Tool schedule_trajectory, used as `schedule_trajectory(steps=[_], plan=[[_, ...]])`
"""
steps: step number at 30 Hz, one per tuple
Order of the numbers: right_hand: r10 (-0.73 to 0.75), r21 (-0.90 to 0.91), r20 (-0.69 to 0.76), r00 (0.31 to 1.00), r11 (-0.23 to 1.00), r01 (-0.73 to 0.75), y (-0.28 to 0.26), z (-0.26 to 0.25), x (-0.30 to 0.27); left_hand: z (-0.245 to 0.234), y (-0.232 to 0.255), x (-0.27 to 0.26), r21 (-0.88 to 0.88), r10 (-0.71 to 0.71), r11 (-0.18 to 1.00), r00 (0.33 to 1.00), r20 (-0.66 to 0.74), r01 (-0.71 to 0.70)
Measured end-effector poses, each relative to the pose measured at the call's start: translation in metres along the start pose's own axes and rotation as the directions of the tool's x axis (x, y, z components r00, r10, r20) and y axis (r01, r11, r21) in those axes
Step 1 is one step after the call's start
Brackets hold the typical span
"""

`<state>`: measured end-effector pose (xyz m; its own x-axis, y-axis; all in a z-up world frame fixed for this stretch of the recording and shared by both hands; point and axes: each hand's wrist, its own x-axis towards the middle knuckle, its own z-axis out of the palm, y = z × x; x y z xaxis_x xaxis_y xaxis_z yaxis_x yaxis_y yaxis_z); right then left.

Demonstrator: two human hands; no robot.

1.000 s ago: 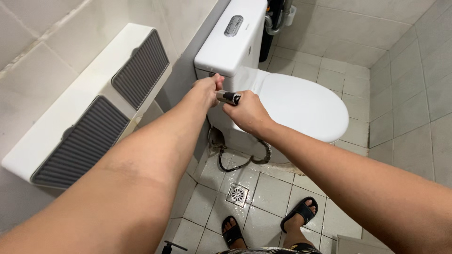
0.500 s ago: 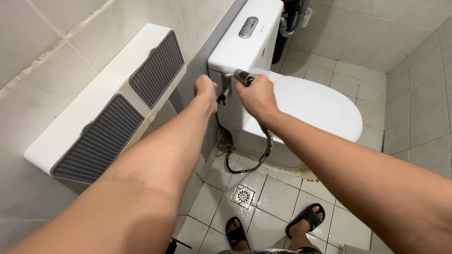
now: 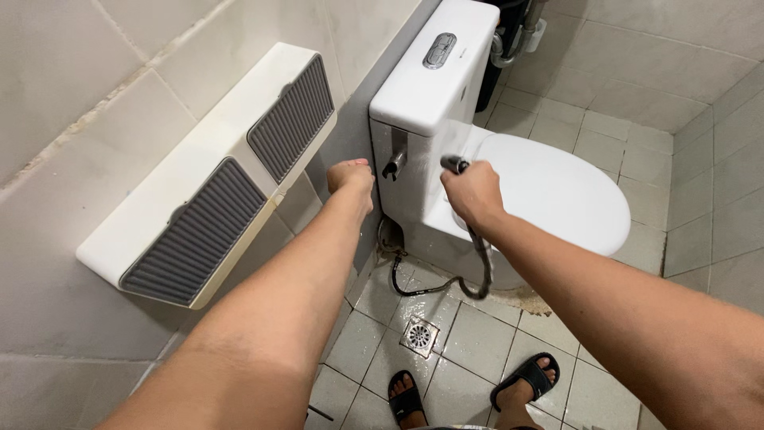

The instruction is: The person uses a handheld bidet sprayer to rinse the toilet seat, lid, and bowl. They lift the seat to spray the underside and the interior of the bowl, then rinse the floor around the base.

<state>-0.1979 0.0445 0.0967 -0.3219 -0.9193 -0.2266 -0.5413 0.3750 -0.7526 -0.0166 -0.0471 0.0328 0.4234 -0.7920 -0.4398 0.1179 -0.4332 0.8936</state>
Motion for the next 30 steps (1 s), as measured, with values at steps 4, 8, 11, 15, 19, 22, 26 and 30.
schedule_trajectory(steps=[4,8,11,15,19,22,26,30], plan=[[0.036,-0.073,-0.007,0.999,0.997,-0.037,0.016,0.001,0.003,0.005,-0.001,-0.004,-0.061,-0.077,0.995,0.997,0.007,0.078],[0.004,0.017,-0.082,0.997,1.0,-0.003,0.005,-0.009,0.018,-0.001,0.0,-0.017,-0.024,-0.114,0.993,0.993,0.035,0.115],[0.016,0.013,-0.049,0.999,1.0,-0.015,0.002,-0.016,0.019,-0.003,0.001,-0.027,0.016,-0.127,0.992,0.991,0.049,0.126],[-0.049,-0.124,-0.039,0.998,0.991,0.044,0.008,-0.01,0.01,-0.006,0.001,-0.028,-0.03,-0.14,0.99,0.99,0.032,0.141],[-0.059,-0.089,-0.069,0.996,0.995,0.052,0.011,-0.008,0.009,-0.009,-0.001,-0.019,-0.048,-0.165,0.985,0.986,0.005,0.165],[-0.072,-0.093,-0.07,0.995,0.994,0.065,0.015,-0.011,0.008,-0.005,-0.008,-0.017,-0.049,-0.172,0.984,0.985,0.002,0.172],[-0.016,-0.133,-0.008,1.0,0.991,0.015,0.017,-0.01,0.005,-0.001,-0.019,-0.021,-0.065,-0.165,0.984,0.986,0.005,0.165],[0.044,-0.066,0.014,0.999,0.997,-0.043,0.028,-0.012,0.001,-0.004,-0.024,-0.024,-0.073,-0.221,0.973,0.975,-0.015,0.219]])
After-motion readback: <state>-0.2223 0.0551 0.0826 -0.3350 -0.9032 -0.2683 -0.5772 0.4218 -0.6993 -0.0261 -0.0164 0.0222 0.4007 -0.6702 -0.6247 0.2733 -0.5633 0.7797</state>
